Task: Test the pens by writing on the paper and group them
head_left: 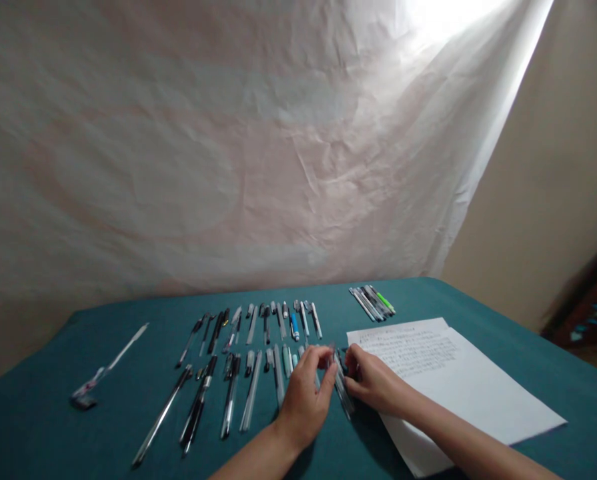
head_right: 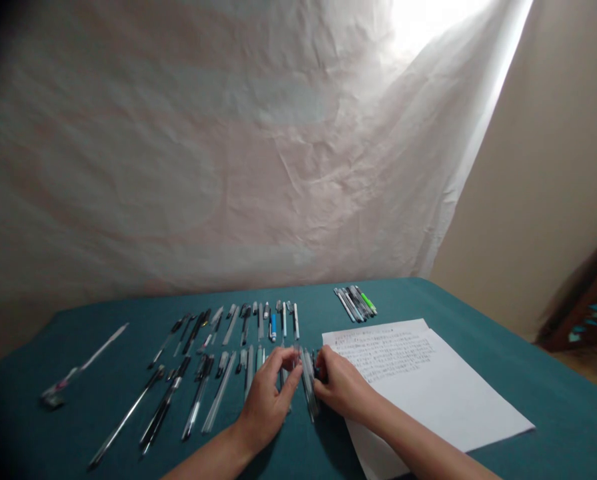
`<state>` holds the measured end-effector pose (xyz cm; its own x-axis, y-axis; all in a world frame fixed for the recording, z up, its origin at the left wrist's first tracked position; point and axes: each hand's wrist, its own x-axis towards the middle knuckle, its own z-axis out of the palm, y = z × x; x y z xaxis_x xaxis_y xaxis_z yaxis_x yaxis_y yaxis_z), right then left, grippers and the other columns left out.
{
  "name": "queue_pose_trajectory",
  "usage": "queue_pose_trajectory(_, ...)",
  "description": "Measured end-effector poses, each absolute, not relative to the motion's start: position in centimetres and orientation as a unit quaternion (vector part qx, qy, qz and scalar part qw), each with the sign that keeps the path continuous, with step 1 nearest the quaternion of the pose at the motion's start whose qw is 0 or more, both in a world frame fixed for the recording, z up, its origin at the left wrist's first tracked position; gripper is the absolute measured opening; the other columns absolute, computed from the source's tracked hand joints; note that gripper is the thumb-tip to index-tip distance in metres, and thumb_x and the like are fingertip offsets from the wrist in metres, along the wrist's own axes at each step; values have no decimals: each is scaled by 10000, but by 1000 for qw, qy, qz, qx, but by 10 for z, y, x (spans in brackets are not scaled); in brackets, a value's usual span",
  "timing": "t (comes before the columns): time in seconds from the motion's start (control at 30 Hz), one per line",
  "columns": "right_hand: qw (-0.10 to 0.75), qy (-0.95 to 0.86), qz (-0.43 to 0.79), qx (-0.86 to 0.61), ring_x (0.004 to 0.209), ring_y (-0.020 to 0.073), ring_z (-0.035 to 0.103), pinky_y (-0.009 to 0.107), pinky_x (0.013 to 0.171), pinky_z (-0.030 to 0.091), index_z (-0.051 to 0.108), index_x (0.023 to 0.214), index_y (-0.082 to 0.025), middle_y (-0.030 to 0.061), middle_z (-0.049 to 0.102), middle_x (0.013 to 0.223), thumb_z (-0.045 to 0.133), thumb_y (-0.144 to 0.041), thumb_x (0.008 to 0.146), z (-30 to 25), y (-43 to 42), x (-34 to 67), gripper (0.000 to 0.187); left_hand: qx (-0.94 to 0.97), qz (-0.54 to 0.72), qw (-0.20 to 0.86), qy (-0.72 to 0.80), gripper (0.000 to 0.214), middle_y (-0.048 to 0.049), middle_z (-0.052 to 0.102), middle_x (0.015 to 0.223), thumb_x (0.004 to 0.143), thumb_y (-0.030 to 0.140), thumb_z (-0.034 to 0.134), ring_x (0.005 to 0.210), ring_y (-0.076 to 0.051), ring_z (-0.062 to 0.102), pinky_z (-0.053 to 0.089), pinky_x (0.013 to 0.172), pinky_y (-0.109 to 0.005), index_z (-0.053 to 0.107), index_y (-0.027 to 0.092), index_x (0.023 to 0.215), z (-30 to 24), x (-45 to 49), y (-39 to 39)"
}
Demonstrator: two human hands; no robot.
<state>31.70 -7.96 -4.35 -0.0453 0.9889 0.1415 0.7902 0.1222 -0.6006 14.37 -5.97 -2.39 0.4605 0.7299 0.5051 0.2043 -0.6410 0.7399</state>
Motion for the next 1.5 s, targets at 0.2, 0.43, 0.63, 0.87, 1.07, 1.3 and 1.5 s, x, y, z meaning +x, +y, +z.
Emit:
queue_pose_trajectory(0.2,237,-689,157,-667,571,127,461,209,532,274,426,808,-195,-6,532,657,508,-123,639,-48,-75,321,201,801,431,302,286,160,-54,578,946,893,230,443,884,-184,555,441,816,-336,531,189,1021,-26,144,-58)
queue_pose_trajectory(0.43,221,-684,148,-679,612,150,523,211,534,278,447,879,-177,22,582,682,485,-93,623,-50,-76,328,272,810,426,293,277,146,-45,566,919,892,202,447,860,-171,549,443,796,-310,532,186,1010,-28,145,-57)
queue_pose_trajectory(0.63,244,-660,163,-691,574,132,519,213,523,302,482,841,-166,-8,574,617,518,-77,605,-47,-66,342,255,819,419,284,270,151,-53,569,927,895,203,445,883,-176,550,436,806,-305,542,182,1009,-25,143,-59)
queue_pose_trajectory(0.87,541,-564,336,-527,505,98,489,228,481,399,537,929,-157,-30,530,622,547,-328,773,17,-79,334,232,824,408,281,275,168,-62,571,936,903,228,434,895,-188,541,427,815,-321,541,183,1024,-24,143,-59)
queue_pose_trajectory(1.07,608,-543,357,-457,586,101,542,227,550,455,572,864,-168,-6,576,683,625,-350,765,38,-97,314,214,830,403,278,267,165,-63,577,949,902,241,439,914,-199,531,409,823,-332,544,195,1020,-29,144,-57)
queue_pose_trajectory(1.3,548,-596,349,-471,610,101,528,212,559,438,591,888,-169,-5,578,703,591,-347,795,21,-95,310,201,831,399,281,265,160,-58,578,937,901,236,436,896,-202,532,408,812,-329,552,196,1004,-26,144,-59)
queue_pose_trajectory(1.5,462,-661,267,-528,682,140,579,239,601,456,611,931,-172,29,633,772,505,-357,842,1,-79,326,230,796,434,295,301,161,-50,567,915,898,235,442,862,-187,539,419,791,-315,545,187,1012,-27,145,-55)
